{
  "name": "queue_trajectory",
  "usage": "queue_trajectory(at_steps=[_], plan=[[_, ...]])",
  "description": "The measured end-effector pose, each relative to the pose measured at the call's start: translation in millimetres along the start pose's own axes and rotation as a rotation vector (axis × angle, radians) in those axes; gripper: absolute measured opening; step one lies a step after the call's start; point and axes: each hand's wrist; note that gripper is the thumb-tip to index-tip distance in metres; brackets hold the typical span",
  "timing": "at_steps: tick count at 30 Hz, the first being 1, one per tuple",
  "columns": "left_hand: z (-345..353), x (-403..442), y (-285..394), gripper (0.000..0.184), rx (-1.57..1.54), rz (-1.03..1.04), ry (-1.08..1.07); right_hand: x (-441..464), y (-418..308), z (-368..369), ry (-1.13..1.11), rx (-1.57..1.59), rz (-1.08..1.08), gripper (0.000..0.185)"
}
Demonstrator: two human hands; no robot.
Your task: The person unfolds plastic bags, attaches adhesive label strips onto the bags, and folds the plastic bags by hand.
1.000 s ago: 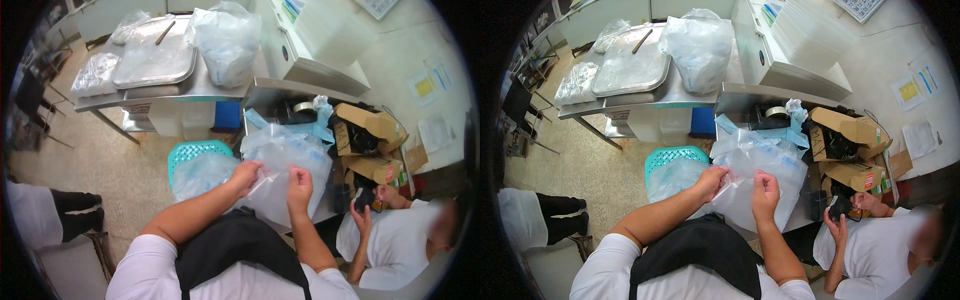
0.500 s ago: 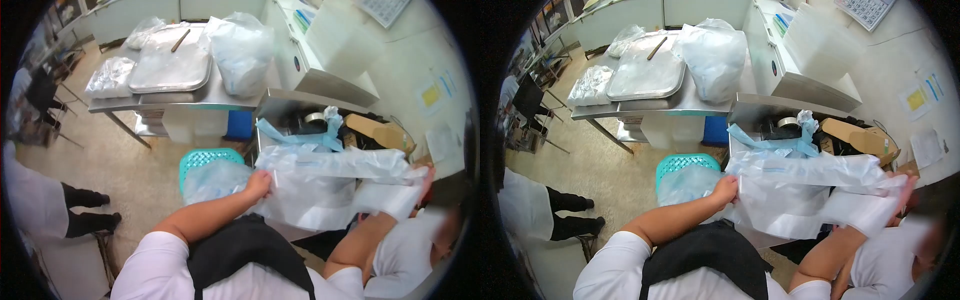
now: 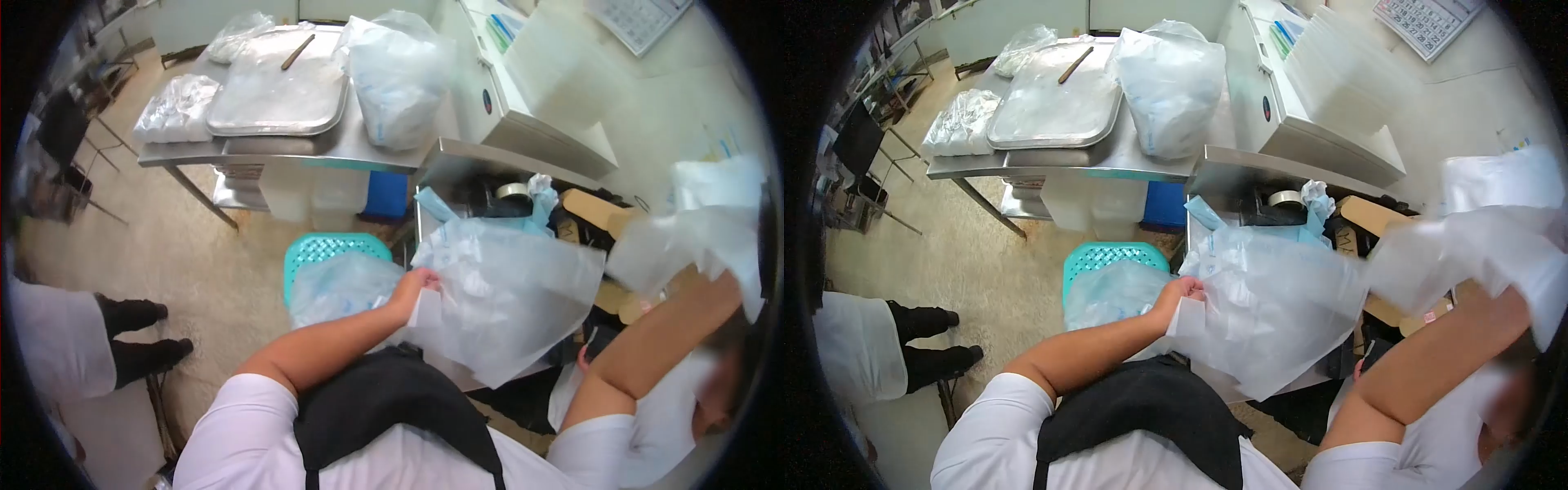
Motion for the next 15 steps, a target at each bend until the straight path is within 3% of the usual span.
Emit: queue_trajectory(at_steps=[3,4,6,9,11,13,15], plan=[[-7,-18,18,0.032,0.162,0.09,0.024,59,15,22,0.005,-0.395,-0.593,0.04],[-6,-23,22,0.035,0.17,0.111,0.048,72,14,24,-0.016,-0.385,-0.572,0.04],[-5,-32,29,0.043,0.191,0.152,0.097,66,-5,29,-0.102,-0.281,-0.348,0.041],[-6,-41,46,0.055,0.375,0.426,0.248,23,-70,36,-0.283,-0.104,0.181,0.041],[-13,-56,79,0.062,0.215,0.536,0.219,-7,-131,50,-0.423,0.096,0.577,0.042],[-20,-82,130,0.068,0.07,0.68,0.102,-29,-187,79,-0.532,0.533,1.026,0.042],[-20,-99,172,0.065,-0.025,0.815,0.0,-30,-237,116,-0.443,1.061,1.31,0.043]])
Point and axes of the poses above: each hand's wrist, its own x-axis towards the middle knuckle, its own z-axis out of the palm, y = z × x, and after that the axes turned 11 degrees about -z, right-handed
